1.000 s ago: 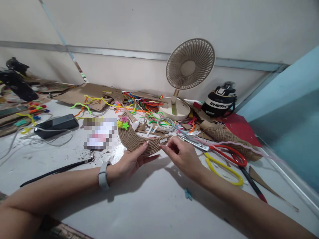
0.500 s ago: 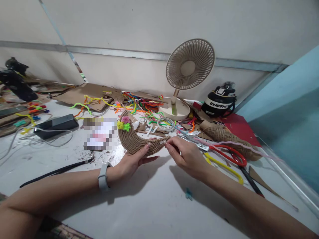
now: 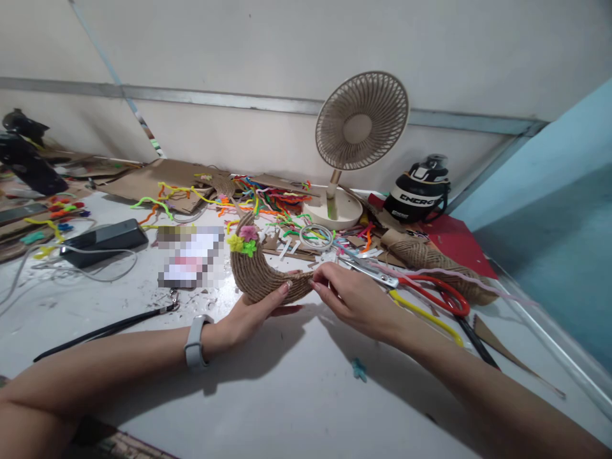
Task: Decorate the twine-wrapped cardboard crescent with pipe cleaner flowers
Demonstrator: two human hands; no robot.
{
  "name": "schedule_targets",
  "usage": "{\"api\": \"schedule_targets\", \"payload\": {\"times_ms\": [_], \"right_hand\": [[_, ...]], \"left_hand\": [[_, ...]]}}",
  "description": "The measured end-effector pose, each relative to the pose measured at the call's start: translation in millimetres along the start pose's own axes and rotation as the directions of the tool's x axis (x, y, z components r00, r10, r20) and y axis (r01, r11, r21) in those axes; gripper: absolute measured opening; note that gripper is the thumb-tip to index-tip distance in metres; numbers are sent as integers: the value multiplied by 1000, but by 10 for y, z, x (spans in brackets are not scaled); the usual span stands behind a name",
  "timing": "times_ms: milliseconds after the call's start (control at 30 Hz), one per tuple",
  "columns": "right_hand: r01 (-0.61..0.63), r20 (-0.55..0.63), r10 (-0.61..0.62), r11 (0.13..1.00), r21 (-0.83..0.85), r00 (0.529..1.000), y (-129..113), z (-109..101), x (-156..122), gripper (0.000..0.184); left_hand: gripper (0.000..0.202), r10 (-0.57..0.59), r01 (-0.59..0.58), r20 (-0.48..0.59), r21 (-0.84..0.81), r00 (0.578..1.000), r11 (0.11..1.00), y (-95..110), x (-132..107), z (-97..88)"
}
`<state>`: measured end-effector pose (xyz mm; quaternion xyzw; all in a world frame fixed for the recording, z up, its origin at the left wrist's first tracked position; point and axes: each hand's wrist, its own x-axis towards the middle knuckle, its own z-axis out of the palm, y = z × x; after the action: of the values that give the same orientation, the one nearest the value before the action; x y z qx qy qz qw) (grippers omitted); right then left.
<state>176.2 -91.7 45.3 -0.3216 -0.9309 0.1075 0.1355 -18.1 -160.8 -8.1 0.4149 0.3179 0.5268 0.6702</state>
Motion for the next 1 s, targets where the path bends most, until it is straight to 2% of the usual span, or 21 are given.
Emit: {"api": "schedule_targets", "payload": {"times_ms": [567,733,1000], "right_hand": [[-99,-4,101,982,159,995,18,13,22,9],[-108,8,109,972,210,994,36,16,23,8],[-122,-37,132,969,216,991,23,55,6,8]], "left_hand": [[41,-5,2,72,41,997,999,-9,-6,-17],[43,-13,11,43,30,999,999,-26,-3,-21],[44,-26,24,45,37,999,999,-35,-9,-27]]}}
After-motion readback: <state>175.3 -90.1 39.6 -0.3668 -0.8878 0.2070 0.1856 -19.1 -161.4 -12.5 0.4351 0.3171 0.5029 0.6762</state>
